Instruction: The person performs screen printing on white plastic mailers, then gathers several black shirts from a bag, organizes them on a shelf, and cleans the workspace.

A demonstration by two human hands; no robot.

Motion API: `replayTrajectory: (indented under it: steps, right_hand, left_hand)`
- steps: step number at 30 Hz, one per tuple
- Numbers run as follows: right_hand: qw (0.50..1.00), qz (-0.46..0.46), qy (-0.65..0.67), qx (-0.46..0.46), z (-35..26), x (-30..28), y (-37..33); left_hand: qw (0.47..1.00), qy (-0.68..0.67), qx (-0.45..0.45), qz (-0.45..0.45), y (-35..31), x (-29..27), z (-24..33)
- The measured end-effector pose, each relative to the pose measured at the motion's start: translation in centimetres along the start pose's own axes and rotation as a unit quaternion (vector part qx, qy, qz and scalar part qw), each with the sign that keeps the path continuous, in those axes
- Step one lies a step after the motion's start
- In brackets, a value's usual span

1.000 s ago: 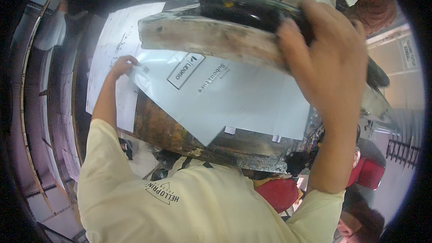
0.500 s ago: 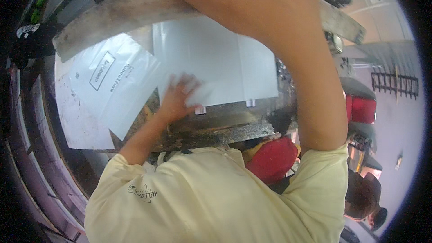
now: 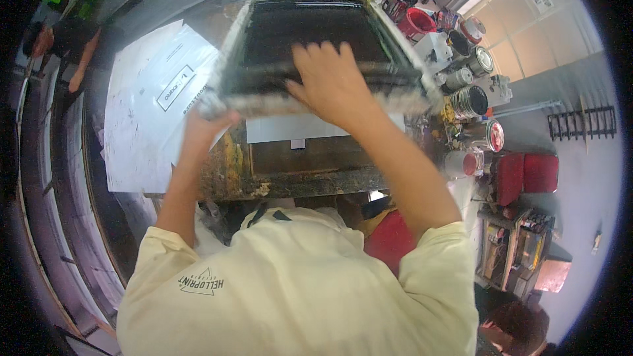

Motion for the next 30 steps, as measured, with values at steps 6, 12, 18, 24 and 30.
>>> replayTrajectory:
  steps: [6,12,18,24,30]
  right_hand:
    - [0.954,-0.204,0.203,0.084,-1.3,13.5,-9.3]
    - [0.979,-0.127,0.145,0.059,-4.6,19.1,-14.2]
    - [0.988,-0.092,0.113,0.046,1.9,23.6,-5.3]
    - [0.995,-0.048,0.076,0.041,13.0,29.4,10.4]
    - [0.979,-0.135,0.149,-0.027,20.3,30.0,19.0]
  left_hand:
    - [0.965,0.249,0.082,0.014,-3.1,3.1,-12.7]
    - [0.919,0.372,0.123,0.046,-3.4,3.9,-15.7]
    - [0.922,0.375,0.093,0.019,-3.1,3.6,-17.3]
    - [0.937,0.338,0.092,-0.003,-3.0,3.3,-17.7]
    - [0.983,0.177,-0.004,-0.038,-3.0,3.6,-14.9]
Point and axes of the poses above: each hand's wrist, its own y-axis towards the middle knuckle, its own x-axis out of the palm, z = x × y, the point moved 7 cm from there along y, towards the middle knuckle
